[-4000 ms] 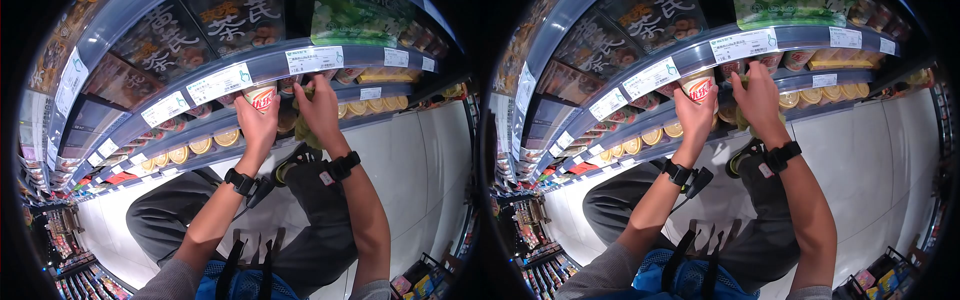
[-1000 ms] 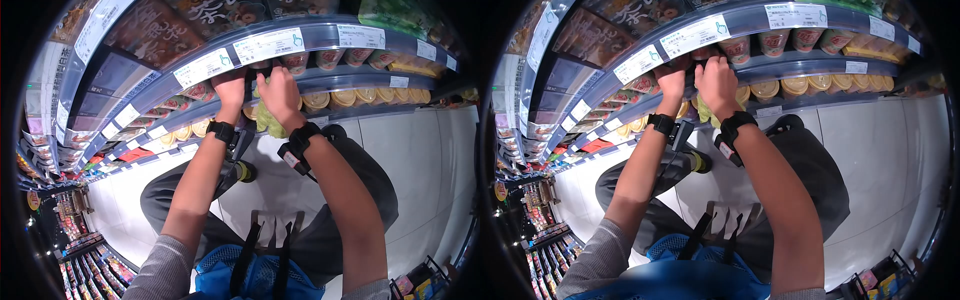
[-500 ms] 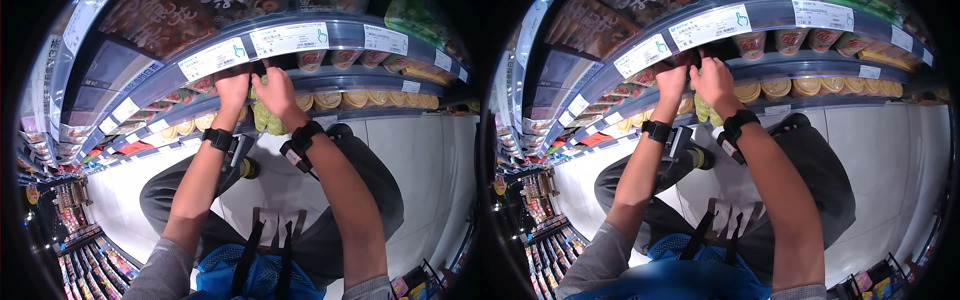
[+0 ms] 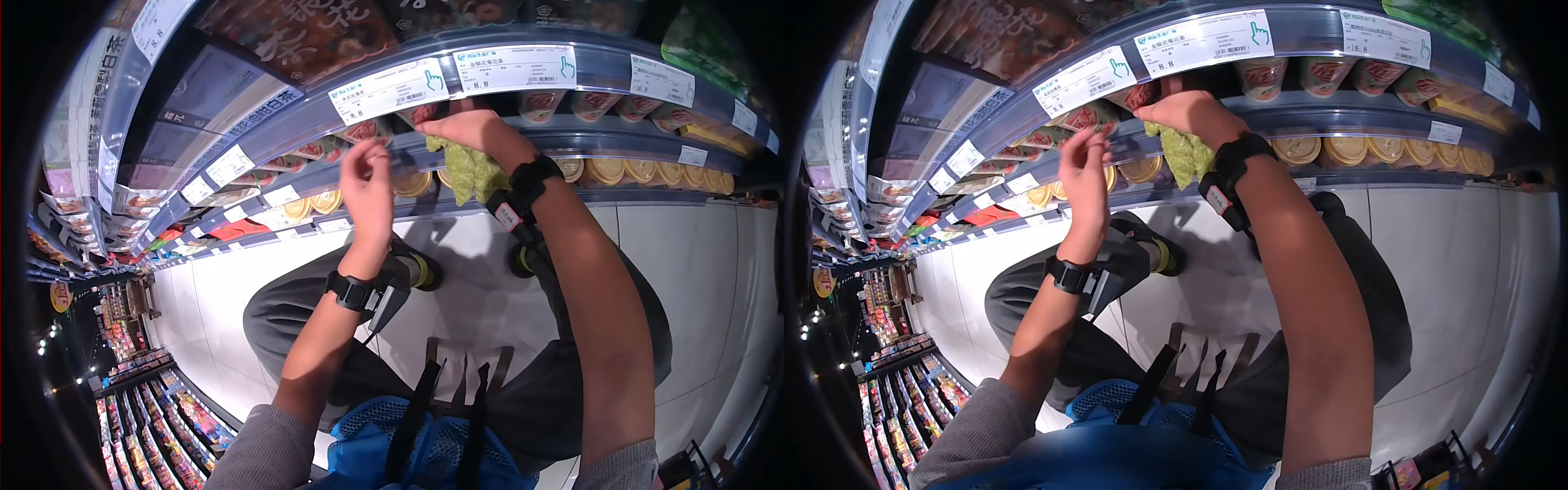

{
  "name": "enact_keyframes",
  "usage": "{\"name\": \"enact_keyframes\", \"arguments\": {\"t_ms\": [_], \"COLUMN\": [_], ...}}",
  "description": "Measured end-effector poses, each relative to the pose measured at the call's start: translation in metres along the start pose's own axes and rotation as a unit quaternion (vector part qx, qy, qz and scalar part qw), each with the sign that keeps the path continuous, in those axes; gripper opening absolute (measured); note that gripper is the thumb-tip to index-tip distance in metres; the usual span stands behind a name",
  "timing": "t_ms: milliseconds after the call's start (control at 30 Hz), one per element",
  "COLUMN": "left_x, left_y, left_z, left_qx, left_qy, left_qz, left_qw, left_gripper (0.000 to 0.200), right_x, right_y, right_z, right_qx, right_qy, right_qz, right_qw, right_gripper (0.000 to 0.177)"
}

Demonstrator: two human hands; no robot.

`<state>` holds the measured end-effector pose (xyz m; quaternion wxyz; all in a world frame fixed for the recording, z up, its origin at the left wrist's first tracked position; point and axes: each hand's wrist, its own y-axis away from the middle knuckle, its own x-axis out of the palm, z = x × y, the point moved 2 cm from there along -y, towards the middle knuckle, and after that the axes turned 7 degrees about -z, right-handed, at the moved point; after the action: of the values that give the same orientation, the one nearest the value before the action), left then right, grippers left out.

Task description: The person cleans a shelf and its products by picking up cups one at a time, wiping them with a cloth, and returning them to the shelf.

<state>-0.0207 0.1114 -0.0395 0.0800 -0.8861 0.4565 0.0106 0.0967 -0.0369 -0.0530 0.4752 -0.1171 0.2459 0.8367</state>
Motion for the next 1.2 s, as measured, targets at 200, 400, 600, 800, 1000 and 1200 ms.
{"name": "enact_keyframes", "arguments": {"t_ms": [200, 400, 600, 800, 1000, 1200], "left_x": [-0.001, 0.015, 0.005, 0.006, 0.007, 0.005], "left_y": [-0.024, -0.038, -0.045, -0.044, -0.042, -0.043], "left_z": [0.012, 0.004, 0.001, 0.002, 0.001, 0.008], "left_qx": [0.156, 0.095, 0.105, 0.087, 0.093, 0.096], "left_qy": [-0.203, -0.239, -0.281, -0.253, -0.264, -0.281], "left_qz": [-0.103, -0.135, -0.13, -0.11, -0.115, -0.116], "left_qw": [0.961, 0.957, 0.945, 0.957, 0.953, 0.948], "left_gripper": [0.072, 0.069, 0.063, 0.065, 0.063, 0.062], "right_x": [0.005, 0.002, 0.014, 0.013, 0.013, 0.012], "right_y": [-0.003, -0.002, -0.011, -0.001, 0.005, 0.005], "right_z": [-0.005, -0.009, -0.015, -0.007, -0.003, -0.002], "right_qx": [-0.003, -0.013, -0.085, -0.049, -0.124, -0.113], "right_qy": [0.032, -0.083, -0.174, -0.166, -0.107, 0.098], "right_qz": [-0.058, -0.045, -0.071, -0.072, -0.061, -0.08], "right_qw": [0.998, 0.995, 0.979, 0.982, 0.985, 0.986], "right_gripper": [0.099, 0.087, 0.075, 0.066, 0.056, 0.068]}}
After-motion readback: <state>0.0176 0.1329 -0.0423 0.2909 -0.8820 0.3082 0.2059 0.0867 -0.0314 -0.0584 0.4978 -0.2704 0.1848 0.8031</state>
